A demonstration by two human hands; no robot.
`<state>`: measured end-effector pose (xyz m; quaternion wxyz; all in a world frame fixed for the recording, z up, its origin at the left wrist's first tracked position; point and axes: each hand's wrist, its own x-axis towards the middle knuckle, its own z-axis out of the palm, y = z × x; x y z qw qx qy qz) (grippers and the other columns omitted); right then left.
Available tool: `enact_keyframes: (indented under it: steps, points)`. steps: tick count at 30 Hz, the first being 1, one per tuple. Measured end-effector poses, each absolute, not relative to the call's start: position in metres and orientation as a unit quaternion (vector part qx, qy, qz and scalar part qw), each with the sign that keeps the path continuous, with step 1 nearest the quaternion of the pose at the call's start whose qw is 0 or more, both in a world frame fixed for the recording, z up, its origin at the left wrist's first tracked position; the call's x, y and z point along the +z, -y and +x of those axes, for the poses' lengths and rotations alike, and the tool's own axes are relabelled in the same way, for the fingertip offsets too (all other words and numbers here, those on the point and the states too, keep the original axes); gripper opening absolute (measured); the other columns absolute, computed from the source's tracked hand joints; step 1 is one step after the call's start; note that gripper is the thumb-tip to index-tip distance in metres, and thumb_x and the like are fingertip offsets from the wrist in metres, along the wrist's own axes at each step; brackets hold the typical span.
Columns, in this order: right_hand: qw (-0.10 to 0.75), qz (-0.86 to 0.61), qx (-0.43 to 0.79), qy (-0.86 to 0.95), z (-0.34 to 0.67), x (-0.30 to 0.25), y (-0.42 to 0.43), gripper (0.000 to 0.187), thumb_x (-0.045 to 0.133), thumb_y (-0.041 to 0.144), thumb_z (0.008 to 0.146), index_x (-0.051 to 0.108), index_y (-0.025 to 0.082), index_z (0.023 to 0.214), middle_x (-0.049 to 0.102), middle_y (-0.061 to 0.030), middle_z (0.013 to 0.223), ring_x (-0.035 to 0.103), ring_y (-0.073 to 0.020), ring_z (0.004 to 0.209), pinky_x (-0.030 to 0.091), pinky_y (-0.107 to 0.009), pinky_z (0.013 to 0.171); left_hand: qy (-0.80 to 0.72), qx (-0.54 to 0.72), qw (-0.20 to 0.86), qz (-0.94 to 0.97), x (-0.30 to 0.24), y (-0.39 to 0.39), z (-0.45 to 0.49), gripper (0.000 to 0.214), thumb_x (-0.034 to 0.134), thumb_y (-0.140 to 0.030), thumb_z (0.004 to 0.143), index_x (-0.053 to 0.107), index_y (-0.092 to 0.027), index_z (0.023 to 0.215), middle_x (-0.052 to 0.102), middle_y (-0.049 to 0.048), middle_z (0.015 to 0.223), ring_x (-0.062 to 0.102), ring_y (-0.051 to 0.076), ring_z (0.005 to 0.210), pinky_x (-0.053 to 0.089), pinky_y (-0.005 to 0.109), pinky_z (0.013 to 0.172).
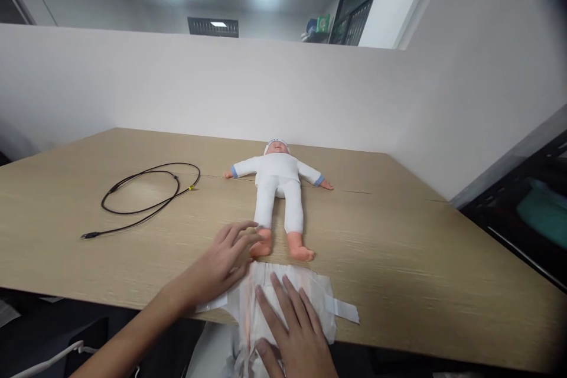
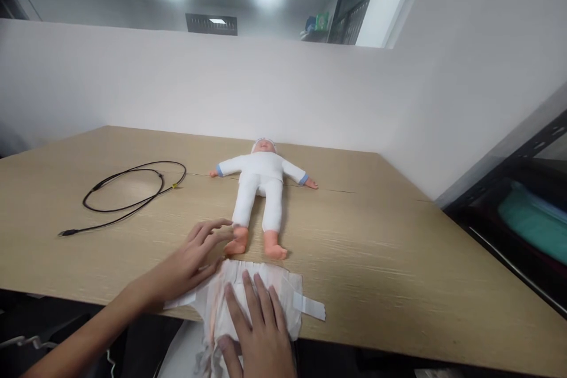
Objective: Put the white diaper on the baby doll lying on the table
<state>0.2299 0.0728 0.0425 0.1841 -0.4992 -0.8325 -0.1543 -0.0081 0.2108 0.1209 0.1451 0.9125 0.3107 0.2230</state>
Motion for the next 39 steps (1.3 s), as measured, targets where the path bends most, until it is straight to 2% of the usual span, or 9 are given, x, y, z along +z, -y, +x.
enact_keyframes:
  steps: [4,7,9,15,20,24,29,32,39]
  points:
    - [0.16,-0.5,-0.146,0.838,0.232,0.041,-0.073,0.094,0.066,0.055,0.1,0.026,0.026,0.18,0.036,-0.0133,0.18,0.053,-0.0418,0.156,0.056,-0.059,0.115,-0.205,0.154,0.082,0.963,0.132,-0.247,0.006,0.087,0.05,0.003,0.097,0.033,-0.038,0.173,0.033,0.0086,0.182,0.039,0.032,0.164,0.045,0.053,0.127]
    - [0.152,-0.5,-0.146,0.84,0.233,0.041,-0.074,0.098,0.067,0.061,0.098,0.026,0.026,0.18,0.036,-0.0131,0.18,0.053,-0.0422,0.156,0.056,-0.059,0.115,-0.152,0.114,0.013,0.982,0.133,-0.273,0.022,0.107,0.064,0.002,0.089,0.023,-0.044,0.177,0.027,0.0068,0.186,0.041,0.037,0.164,0.041,0.058,0.129]
    - [0.156,-0.498,-0.156,0.838,0.233,0.04,-0.076,0.096,0.066,0.061,0.099,0.026,0.028,0.179,0.039,-0.0125,0.179,0.055,-0.0404,0.154,0.056,-0.056,0.114,-0.112,0.096,-0.02,0.989,0.134,-0.288,0.034,0.11,0.071,0.0,0.087,0.024,-0.041,0.177,0.026,0.0061,0.187,0.038,0.038,0.165,0.037,0.058,0.132]
    - [0.177,-0.484,-0.189,0.836,0.236,0.033,-0.081,0.096,0.067,0.062,0.098,0.028,0.027,0.179,0.048,-0.0136,0.174,0.062,-0.0397,0.147,0.056,-0.054,0.111,0.006,0.108,-0.062,0.992,0.136,-0.315,0.069,0.077,0.058,-0.008,0.1,0.043,-0.036,0.17,0.042,0.0011,0.18,0.043,0.028,0.163,0.037,0.044,0.13]
    - [0.157,-0.469,-0.209,0.844,0.239,0.031,-0.083,0.098,0.065,0.066,0.098,0.03,0.023,0.179,0.049,-0.0166,0.173,0.061,-0.0406,0.147,0.056,-0.054,0.11,0.023,0.109,-0.1,0.989,0.134,-0.321,0.089,0.062,0.072,-0.025,0.094,0.06,-0.024,0.155,0.064,0.0133,0.157,0.061,0.034,0.129,0.045,0.048,0.113]
    - [0.163,-0.466,-0.212,0.843,0.24,0.028,-0.086,0.096,0.062,0.069,0.1,0.03,0.024,0.179,0.053,-0.0159,0.17,0.063,-0.0395,0.145,0.055,-0.052,0.11,0.035,0.138,-0.115,0.983,0.132,-0.325,0.1,0.03,0.064,-0.03,0.103,0.074,-0.026,0.131,0.071,0.0133,0.139,0.064,0.03,0.112,0.046,0.046,0.106]
    - [0.168,-0.453,-0.217,0.848,0.242,0.03,-0.089,0.096,0.059,0.073,0.101,0.031,0.023,0.178,0.056,-0.0158,0.167,0.065,-0.0374,0.143,0.055,-0.05,0.109,0.048,0.154,0.005,0.987,0.156,-0.332,0.103,0.029,0.059,-0.03,0.108,0.076,-0.026,0.131,0.073,0.011,0.146,0.061,0.032,0.134,0.046,0.047,0.114]
    - [0.173,-0.45,-0.198,0.853,0.245,0.037,-0.093,0.093,0.059,0.072,0.103,0.03,0.026,0.178,0.056,-0.0127,0.168,0.065,-0.0342,0.144,0.056,-0.048,0.11,0.037,0.179,0.13,0.974,0.188,-0.336,0.101,0.035,0.058,-0.028,0.108,0.072,-0.025,0.14,0.076,0.01,0.141,0.064,0.03,0.133,0.047,0.047,0.118]
    - [0.133,-0.467,-0.062,0.872,0.248,0.068,-0.121,0.08,0.056,0.056,0.111,0.021,0.035,0.179,0.04,-0.0045,0.178,0.052,-0.0321,0.159,0.053,-0.053,0.122,-0.011,0.2,0.277,0.94,0.244,-0.351,0.092,0.029,0.064,-0.021,0.102,0.075,-0.026,0.129,0.079,0.0055,0.128,0.069,0.024,0.126,0.052,0.042,0.112]
